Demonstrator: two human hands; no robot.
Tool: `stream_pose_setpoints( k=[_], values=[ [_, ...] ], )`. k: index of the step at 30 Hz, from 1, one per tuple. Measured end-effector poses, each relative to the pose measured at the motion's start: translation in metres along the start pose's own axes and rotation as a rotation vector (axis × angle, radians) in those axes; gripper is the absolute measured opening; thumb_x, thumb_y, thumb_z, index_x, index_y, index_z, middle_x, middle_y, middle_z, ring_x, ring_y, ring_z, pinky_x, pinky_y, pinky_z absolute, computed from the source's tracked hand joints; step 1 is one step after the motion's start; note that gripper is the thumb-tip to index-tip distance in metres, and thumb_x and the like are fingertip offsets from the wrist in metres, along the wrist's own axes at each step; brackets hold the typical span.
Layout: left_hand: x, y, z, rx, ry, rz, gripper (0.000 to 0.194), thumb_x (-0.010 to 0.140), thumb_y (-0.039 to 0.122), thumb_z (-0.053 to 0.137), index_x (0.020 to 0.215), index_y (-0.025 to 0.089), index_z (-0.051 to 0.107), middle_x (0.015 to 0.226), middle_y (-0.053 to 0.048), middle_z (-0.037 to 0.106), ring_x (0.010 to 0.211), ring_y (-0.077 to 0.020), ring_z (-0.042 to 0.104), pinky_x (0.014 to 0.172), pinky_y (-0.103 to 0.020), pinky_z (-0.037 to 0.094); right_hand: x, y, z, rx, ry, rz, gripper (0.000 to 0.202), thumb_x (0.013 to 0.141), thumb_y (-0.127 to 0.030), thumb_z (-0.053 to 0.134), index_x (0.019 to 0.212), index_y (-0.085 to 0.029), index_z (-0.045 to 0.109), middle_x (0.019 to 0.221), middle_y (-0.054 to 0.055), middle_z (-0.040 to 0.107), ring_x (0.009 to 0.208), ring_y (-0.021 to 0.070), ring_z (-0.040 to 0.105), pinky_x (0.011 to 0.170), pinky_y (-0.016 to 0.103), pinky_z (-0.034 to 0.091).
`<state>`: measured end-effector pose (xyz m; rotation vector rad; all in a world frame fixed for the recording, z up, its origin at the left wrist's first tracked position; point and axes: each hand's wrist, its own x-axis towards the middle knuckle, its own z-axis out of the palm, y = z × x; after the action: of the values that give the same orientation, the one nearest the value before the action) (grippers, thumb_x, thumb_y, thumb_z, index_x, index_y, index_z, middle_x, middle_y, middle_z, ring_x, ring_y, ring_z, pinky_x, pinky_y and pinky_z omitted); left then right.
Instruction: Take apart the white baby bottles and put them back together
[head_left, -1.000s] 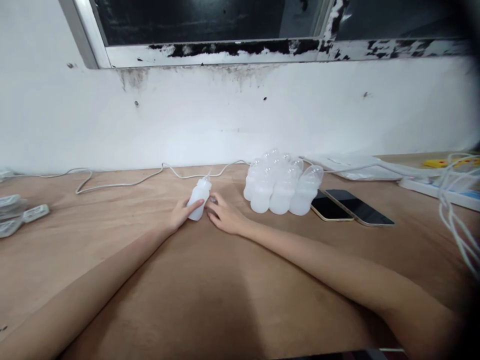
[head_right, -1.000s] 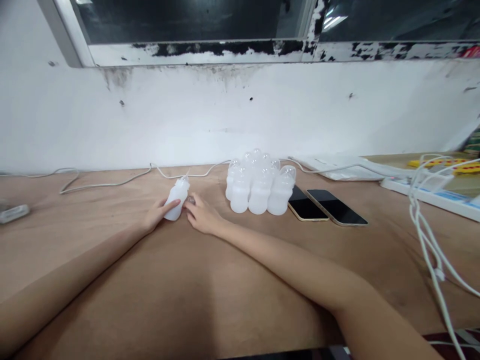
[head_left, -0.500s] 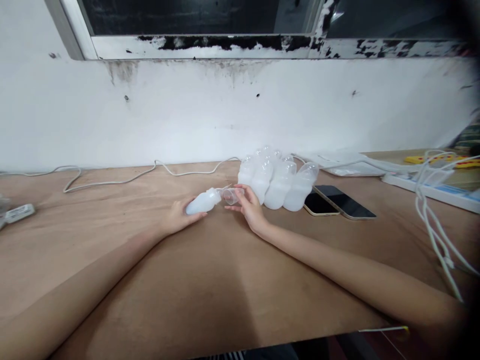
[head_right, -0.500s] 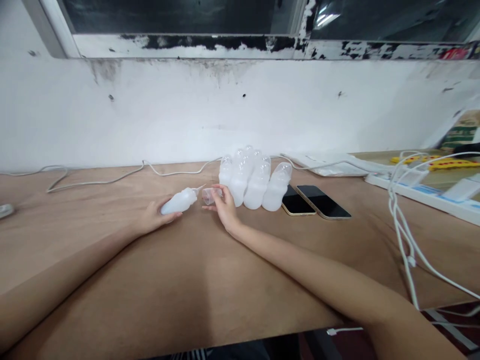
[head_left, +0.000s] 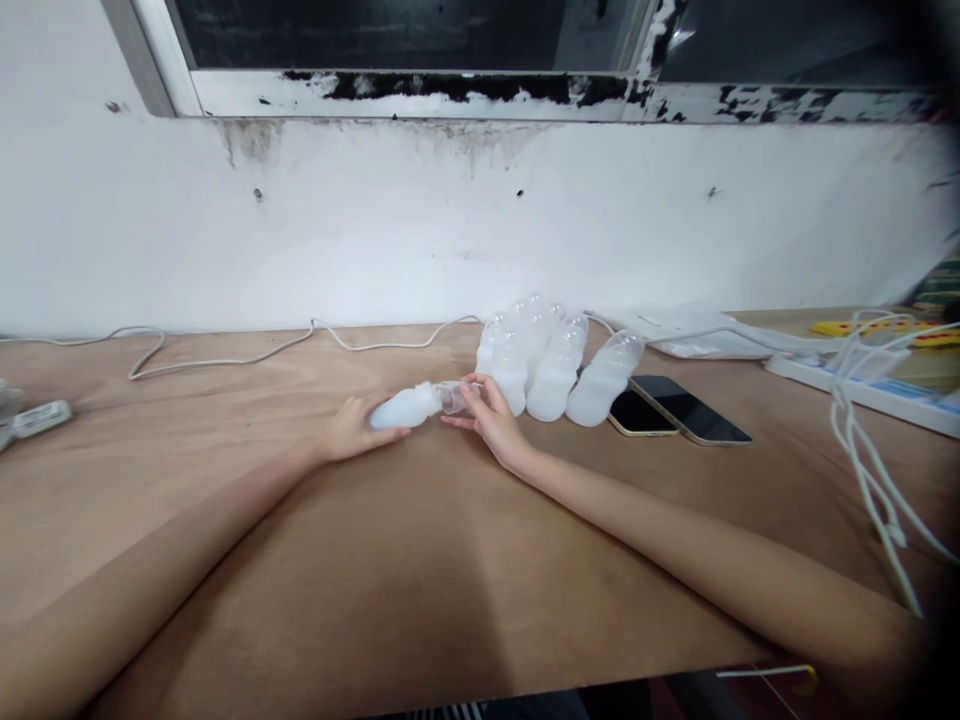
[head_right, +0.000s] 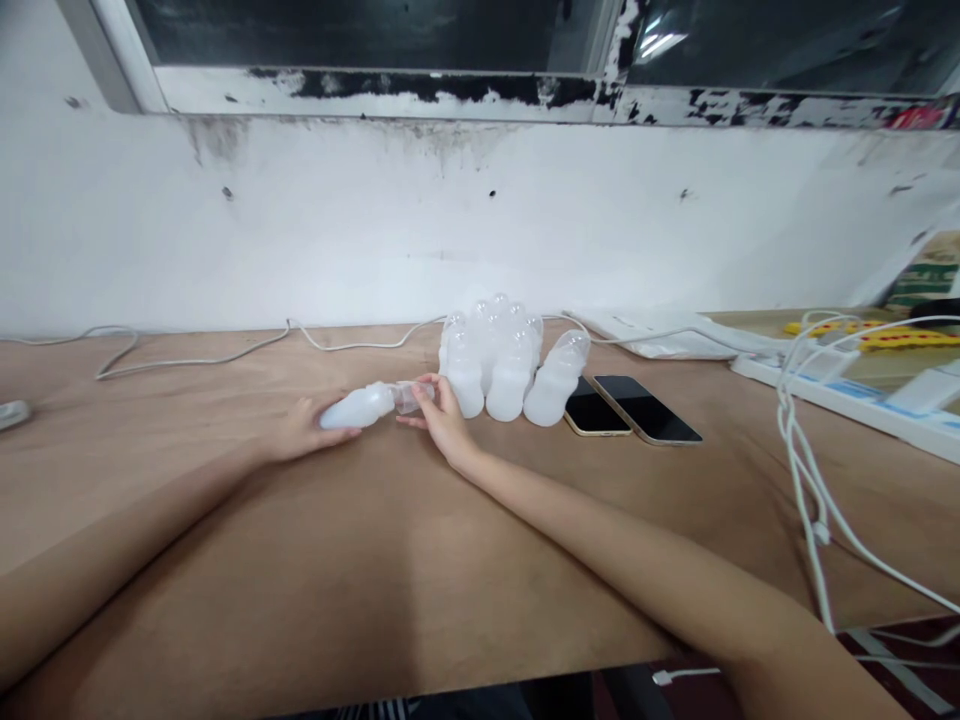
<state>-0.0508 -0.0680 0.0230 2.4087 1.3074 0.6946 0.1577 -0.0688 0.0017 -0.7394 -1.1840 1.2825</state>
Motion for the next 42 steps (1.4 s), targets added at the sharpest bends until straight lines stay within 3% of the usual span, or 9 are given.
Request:
stream_pose_setpoints(
  k=[5, 12, 19, 22, 25, 31, 34, 37, 42],
  values=[
    [-0.004, 0.002, -0.016, 0.121, -0.131, 0.005, 0.055, 0.066, 0.054, 0.050, 0.111, 0.021, 0.050, 0.095, -0.004, 0.060, 0.081, -0.0200, 0.056, 0.067, -0.026, 0.040, 0.003, 0.006, -0.003, 0.005, 0.012, 0.038, 0.024, 0.071, -0.037, 0.055, 0.081, -0.022, 0.040, 0.086, -0.002, 0.049, 0.082, 0.0117, 0.052, 0.073, 0.038, 0.050],
    [-0.008, 0.001, -0.014, 0.003, -0.062, -0.026, 0.054, 0.071, 0.050, 0.048, 0.116, 0.019, 0.046, 0.103, -0.003, 0.058, 0.085, -0.0193, 0.055, 0.071, -0.026, 0.040, 0.001, 0.004, -0.001, -0.029, -0.043, -0.039, 0.024, 0.076, -0.043, 0.047, 0.090, -0.023, 0.042, 0.096, 0.001, 0.050, 0.090, 0.0147, 0.054, 0.079, 0.036, 0.047],
    [-0.010, 0.008, -0.005, 0.109, -0.049, 0.054, 0.054, 0.071, 0.050, 0.048, 0.116, 0.021, 0.045, 0.093, -0.002, 0.060, 0.076, -0.0171, 0.056, 0.064, -0.025, 0.039, -0.013, -0.004, 0.008, -0.509, -0.210, -0.255, 0.025, 0.082, -0.038, 0.039, 0.103, -0.023, 0.041, 0.105, 0.005, 0.045, 0.095, 0.0158, 0.048, 0.077, 0.033, 0.047],
    [-0.011, 0.013, -0.008, 0.139, -0.047, 0.062, 0.053, 0.070, 0.049, 0.048, 0.113, 0.020, 0.048, 0.087, -0.002, 0.061, 0.071, -0.0172, 0.056, 0.061, -0.025, 0.039, -0.016, -0.007, 0.007, -0.610, -0.243, -0.321, 0.033, 0.077, -0.036, 0.048, 0.105, -0.023, 0.037, 0.106, 0.006, 0.045, 0.095, 0.0171, 0.048, 0.075, 0.032, 0.047],
    [-0.009, 0.014, -0.017, 0.023, -0.185, 0.011, 0.046, 0.067, 0.049, 0.050, 0.100, 0.017, 0.056, 0.076, -0.002, 0.061, 0.066, -0.0175, 0.056, 0.057, -0.025, 0.038, -0.017, -0.008, 0.006, -0.707, -0.298, -0.343, 0.043, 0.071, -0.036, 0.057, 0.107, -0.023, 0.037, 0.106, 0.007, 0.045, 0.094, 0.0184, 0.048, 0.069, 0.032, 0.048],
    [-0.007, 0.007, -0.031, -0.599, -0.646, -0.283, 0.034, 0.063, 0.044, 0.055, 0.083, 0.017, 0.059, 0.068, -0.004, 0.062, 0.062, -0.0181, 0.057, 0.053, -0.025, 0.043, -0.020, -0.013, 0.005, -0.861, -0.378, -0.438, 0.042, 0.069, -0.040, 0.057, 0.105, -0.023, 0.043, 0.098, 0.006, 0.052, 0.082, 0.0194, 0.052, 0.063, 0.034, 0.047],
    [-0.008, 0.009, -0.029, -0.708, -0.715, -0.362, 0.036, 0.062, 0.044, 0.056, 0.085, 0.016, 0.059, 0.067, -0.005, 0.063, 0.058, -0.0182, 0.058, 0.049, -0.025, 0.043, -0.020, -0.014, 0.004, -0.897, -0.423, -0.515, 0.042, 0.069, -0.040, 0.057, 0.104, -0.023, 0.043, 0.100, 0.007, 0.053, 0.086, 0.0206, 0.052, 0.070, 0.037, 0.045],
    [-0.009, 0.015, -0.031, -0.597, -0.703, -0.295, 0.035, 0.065, 0.045, 0.054, 0.087, 0.018, 0.059, 0.071, -0.004, 0.063, 0.059, -0.0174, 0.058, 0.050, -0.024, 0.042, -0.019, -0.014, 0.002, -0.926, -0.449, -0.524, 0.043, 0.067, -0.043, 0.059, 0.102, -0.022, 0.044, 0.096, 0.006, 0.056, 0.084, 0.0196, 0.053, 0.070, 0.034, 0.043],
    [-0.007, 0.027, -0.035, -0.055, -0.553, 0.040, 0.034, 0.067, 0.048, 0.052, 0.085, 0.020, 0.060, 0.067, -0.001, 0.061, 0.057, -0.0146, 0.053, 0.049, -0.021, 0.035, -0.020, -0.015, 0.000, -1.011, -0.560, -0.399, 0.047, 0.063, -0.050, 0.059, 0.097, -0.021, 0.047, 0.083, 0.003, 0.058, 0.072, 0.0158, 0.054, 0.062, 0.027, 0.041]
  ],
)
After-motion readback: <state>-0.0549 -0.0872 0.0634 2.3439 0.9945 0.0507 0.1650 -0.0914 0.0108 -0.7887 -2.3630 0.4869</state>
